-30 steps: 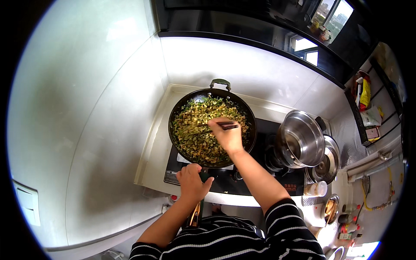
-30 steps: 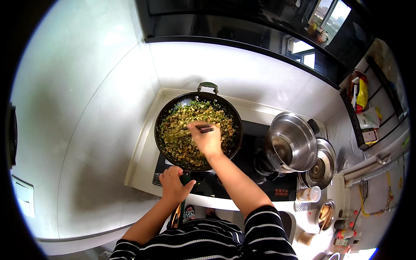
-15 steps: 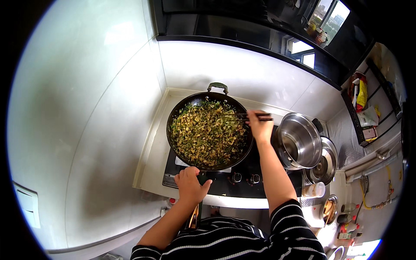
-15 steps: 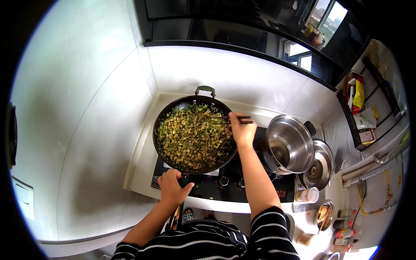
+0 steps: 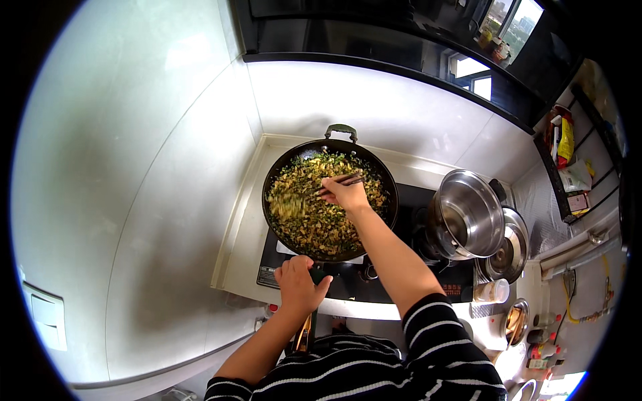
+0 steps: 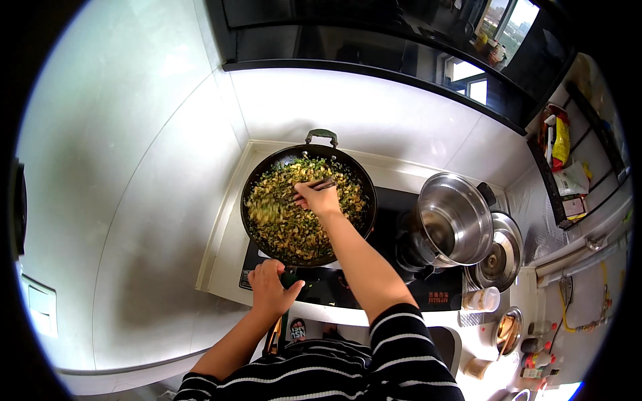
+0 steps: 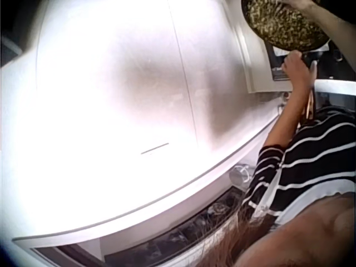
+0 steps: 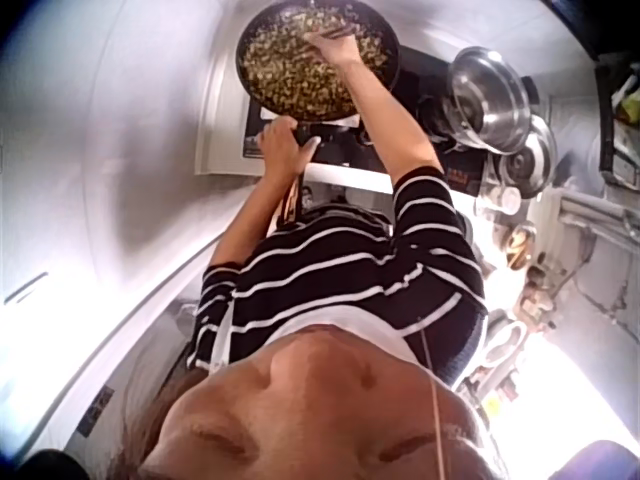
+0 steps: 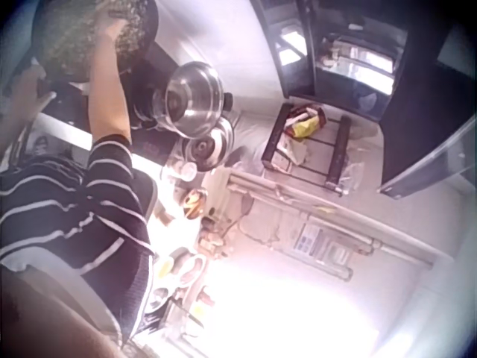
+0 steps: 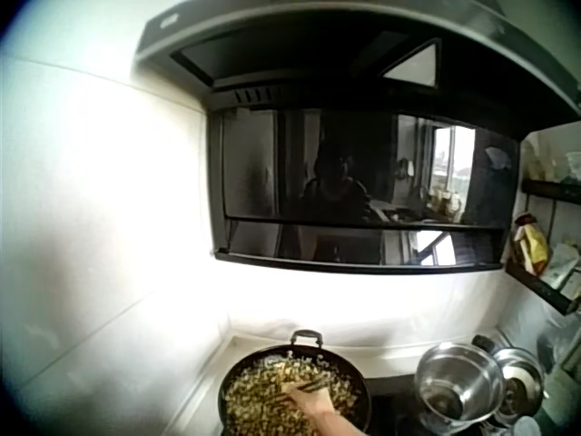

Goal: The person holds a bottle and then uses chopsticks to stir chopped vegetables in a pan on a stove. Afterward, the person rinses a bowl and a basin under a faucet in a sink.

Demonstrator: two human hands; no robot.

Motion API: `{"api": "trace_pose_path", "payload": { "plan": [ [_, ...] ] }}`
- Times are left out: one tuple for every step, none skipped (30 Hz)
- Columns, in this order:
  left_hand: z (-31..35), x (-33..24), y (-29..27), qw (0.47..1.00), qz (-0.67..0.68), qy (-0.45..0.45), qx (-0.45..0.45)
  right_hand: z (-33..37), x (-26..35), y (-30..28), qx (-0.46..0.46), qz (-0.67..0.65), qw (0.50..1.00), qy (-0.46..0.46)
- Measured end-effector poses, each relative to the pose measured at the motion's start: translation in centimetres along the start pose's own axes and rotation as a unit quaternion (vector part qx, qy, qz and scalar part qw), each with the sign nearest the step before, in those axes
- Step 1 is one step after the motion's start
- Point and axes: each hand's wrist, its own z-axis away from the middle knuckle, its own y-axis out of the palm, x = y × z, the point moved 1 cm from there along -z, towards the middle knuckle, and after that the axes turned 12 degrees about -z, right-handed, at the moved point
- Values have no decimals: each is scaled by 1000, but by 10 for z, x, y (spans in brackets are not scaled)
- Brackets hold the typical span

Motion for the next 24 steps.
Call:
{"api": "trace_pose_path", "payload": {
  "plan": [
    [0,0,0,1000,1,3,-4,13,9,0,35,30,999,7],
    [0,0,0,1000,2,6,-9,25,21,1,40,48,998,-23],
    [0,0,0,1000,5,-5,2,37,31,2,44,66,995,-52],
    [0,1,1,1000,7,-15,12,47,38,3,49,83,992,-82],
    [-1,0,1,999,10,-22,24,58,40,5,60,84,988,-117],
    [-1,0,1,999,7,-20,25,67,37,10,57,62,994,-65],
    [-1,0,2,999,3,-19,26,72,23,14,72,84,990,-86],
    [-1,-1,1,999,0,-18,26,73,7,12,86,107,985,-106],
    [-1,-1,0,999,-2,-16,29,74,1,9,62,170,968,-173],
    [-1,0,-1,999,-5,-15,31,73,1,-1,39,167,973,-154],
    [-2,-1,-2,999,-5,-11,32,60,-6,-19,11,140,979,-150],
    [-3,-3,-3,999,0,-9,36,44,-13,-41,-19,112,983,-145],
    [-4,-3,-4,999,3,-11,38,39,-6,-55,-43,112,980,-161],
    [-4,-3,-4,999,8,-13,39,35,2,-68,-68,113,975,-177],
    [-4,-3,-4,999,9,-15,38,36,15,-76,-85,134,968,-196],
    [-4,-2,-4,999,11,-16,37,38,29,-82,-101,154,959,-214],
    [-3,-2,-4,999,13,-18,36,44,45,-85,-106,169,952,-231],
    [-2,-1,-3,999,11,-16,27,48,57,-87,-111,184,945,-246],
    [-1,1,-2,1000,9,-14,18,45,62,-90,-126,175,943,-252],
    [0,1,-2,1000,8,-8,11,43,67,-95,-140,189,935,-265],
    [0,1,-2,1000,9,-7,9,39,68,-97,-178,251,912,-272],
    [0,0,-4,1000,10,-6,7,32,67,-99,-214,311,883,-278],
    [-1,-1,-4,1000,12,-2,5,16,53,-109,-236,334,869,-278],
    [-1,-1,-4,1000,14,1,5,-3,34,-119,-258,357,854,-278]
  ]
}}
